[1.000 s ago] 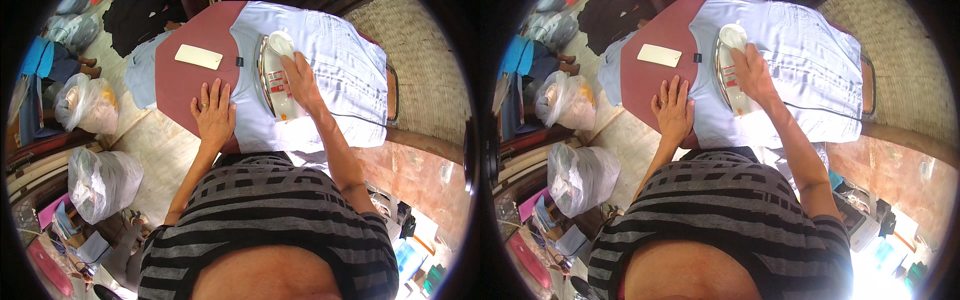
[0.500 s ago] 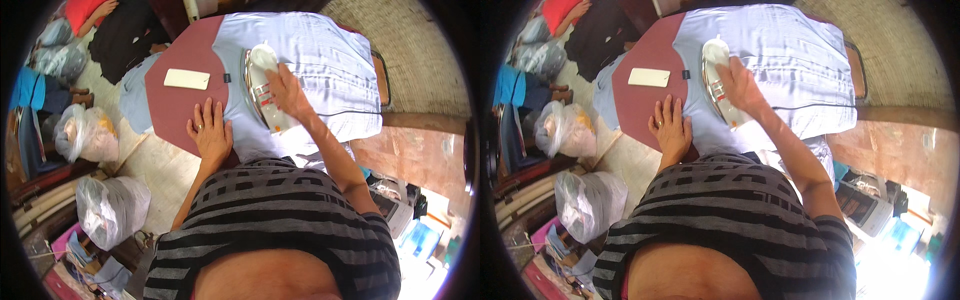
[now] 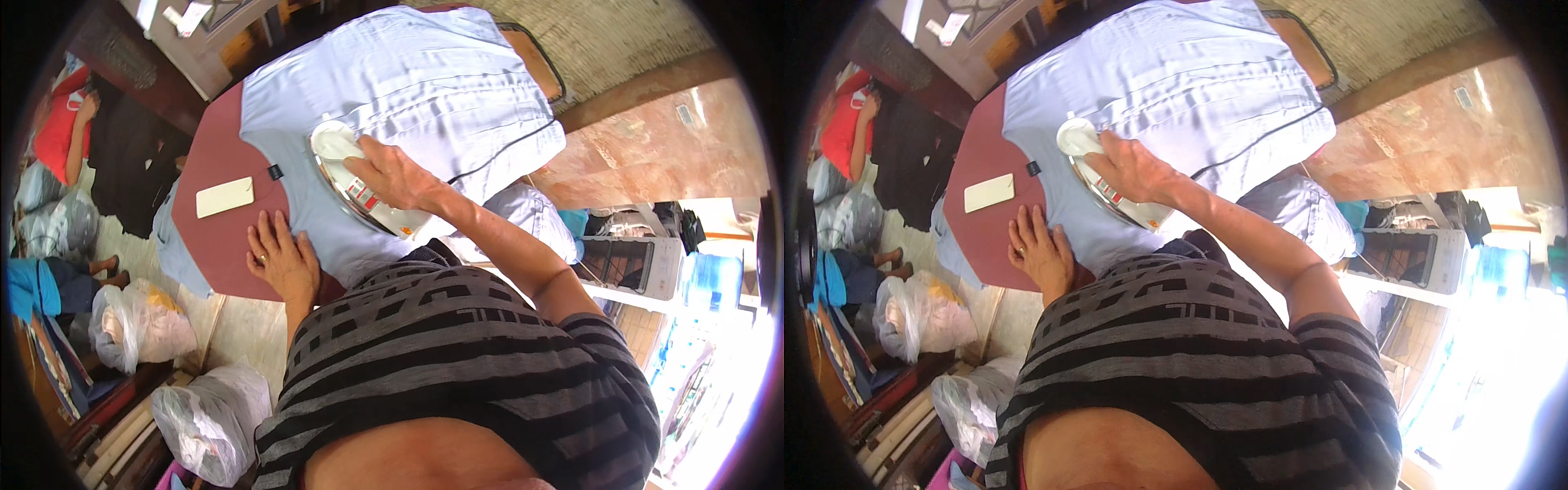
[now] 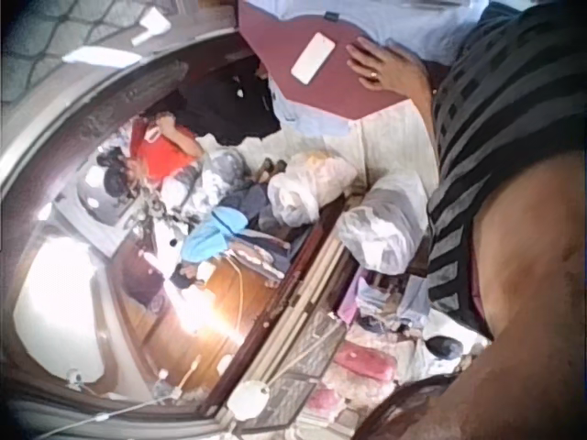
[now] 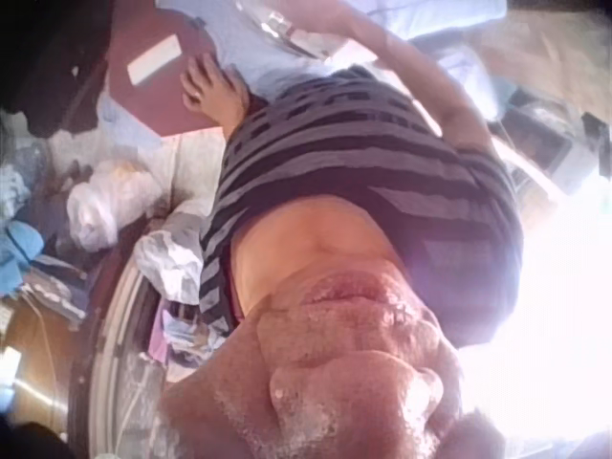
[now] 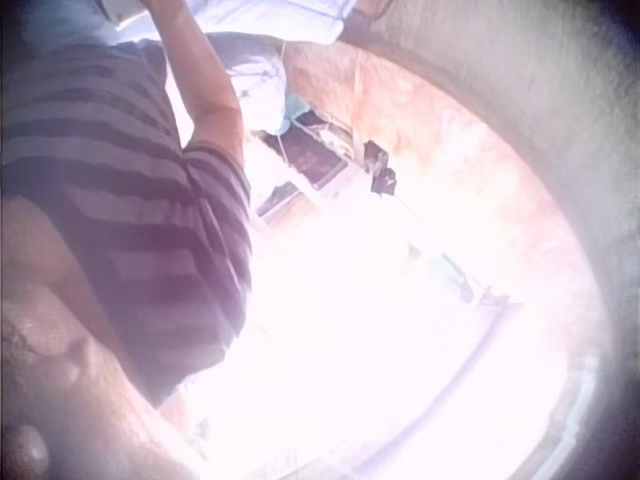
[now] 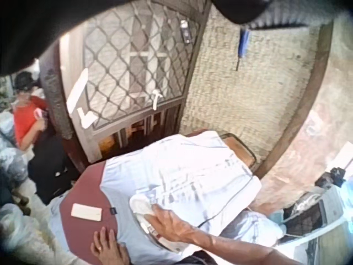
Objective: The person irons a blue shirt on a padded board, moving a handheld iron over different sections of the fabric and lifting the shirt to adjust its position.
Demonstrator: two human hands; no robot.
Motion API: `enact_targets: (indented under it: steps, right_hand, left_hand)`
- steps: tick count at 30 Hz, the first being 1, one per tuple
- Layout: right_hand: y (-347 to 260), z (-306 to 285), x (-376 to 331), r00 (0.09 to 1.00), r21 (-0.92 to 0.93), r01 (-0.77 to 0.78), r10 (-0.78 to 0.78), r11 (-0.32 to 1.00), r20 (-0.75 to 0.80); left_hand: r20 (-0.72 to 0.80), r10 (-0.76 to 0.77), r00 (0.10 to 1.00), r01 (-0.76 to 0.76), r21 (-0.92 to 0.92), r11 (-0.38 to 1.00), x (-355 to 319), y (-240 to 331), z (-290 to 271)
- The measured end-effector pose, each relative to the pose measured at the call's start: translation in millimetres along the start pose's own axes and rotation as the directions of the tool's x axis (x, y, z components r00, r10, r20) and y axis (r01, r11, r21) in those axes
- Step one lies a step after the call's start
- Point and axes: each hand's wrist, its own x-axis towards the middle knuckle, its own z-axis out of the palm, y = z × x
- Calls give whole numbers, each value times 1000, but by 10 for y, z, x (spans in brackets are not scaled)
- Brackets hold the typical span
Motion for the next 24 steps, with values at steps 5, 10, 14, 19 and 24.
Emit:
enact_targets:
  steps: [5, 10, 14, 19, 24]
  right_hand:
    - [28, -308, -175, 961, 229, -256, 223, 939, 160]
    - [510, -900, -609, 991, 22, 80, -82, 997, 110]
    - [568, -1437, -557, 950, -61, -232, 239, 971, 202]
    - [939, -1818, -123, 987, -127, -27, 47, 992, 155]
    - [1277, -1881, 517, 953, -120, 218, -185, 969, 238]
  left_hand:
    - [-24, 4, 1000, -4, 23, 1000, -28, -39, -1]
    - [-96, 51, 994, -70, -203, 977, 226, 352, -191]
    - [-202, 114, 973, -176, -325, 929, 560, 884, -79]
    - [-281, 90, 955, -186, -335, 923, 999, 1189, 446]
    - [-302, 90, 949, -140, -148, 979, 1206, 1197, 698]
